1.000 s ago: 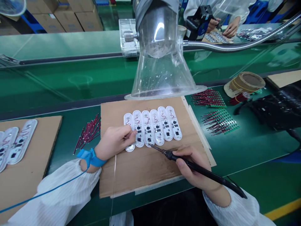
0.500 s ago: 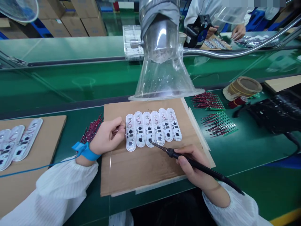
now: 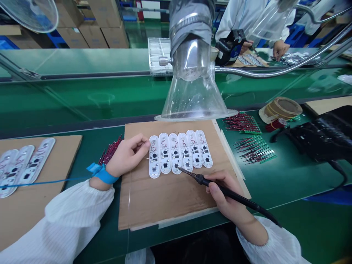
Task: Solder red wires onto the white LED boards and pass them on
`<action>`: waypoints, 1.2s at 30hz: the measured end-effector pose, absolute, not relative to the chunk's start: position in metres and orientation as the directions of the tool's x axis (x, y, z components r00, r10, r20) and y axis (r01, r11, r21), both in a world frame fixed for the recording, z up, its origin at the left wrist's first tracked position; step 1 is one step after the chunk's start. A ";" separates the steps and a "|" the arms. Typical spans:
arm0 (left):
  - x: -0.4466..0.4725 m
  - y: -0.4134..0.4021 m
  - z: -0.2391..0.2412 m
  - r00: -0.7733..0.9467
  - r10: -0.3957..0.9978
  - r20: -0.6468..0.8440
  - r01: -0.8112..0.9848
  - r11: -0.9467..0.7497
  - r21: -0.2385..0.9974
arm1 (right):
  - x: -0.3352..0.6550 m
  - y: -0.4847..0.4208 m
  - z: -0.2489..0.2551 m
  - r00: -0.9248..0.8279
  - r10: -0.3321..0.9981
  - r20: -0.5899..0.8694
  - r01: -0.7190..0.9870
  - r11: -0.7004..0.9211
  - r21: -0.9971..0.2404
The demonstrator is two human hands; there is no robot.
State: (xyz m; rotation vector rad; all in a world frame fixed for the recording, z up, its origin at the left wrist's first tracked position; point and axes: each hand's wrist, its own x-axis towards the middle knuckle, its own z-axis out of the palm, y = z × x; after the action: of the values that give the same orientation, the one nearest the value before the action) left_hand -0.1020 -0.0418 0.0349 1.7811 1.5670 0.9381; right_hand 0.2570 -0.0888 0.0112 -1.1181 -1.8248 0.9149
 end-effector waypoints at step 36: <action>-0.100 -0.035 0.025 -0.067 0.998 -0.015 0.396 0.041 0.917 | 0.275 -0.051 0.010 -0.009 0.927 0.374 0.234 0.366 -0.901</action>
State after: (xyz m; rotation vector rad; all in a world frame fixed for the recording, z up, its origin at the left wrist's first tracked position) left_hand -0.0998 -0.0354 0.0246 1.4508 1.5671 1.0124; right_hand 0.2751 -0.0513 0.0103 -1.0963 -1.5056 0.7750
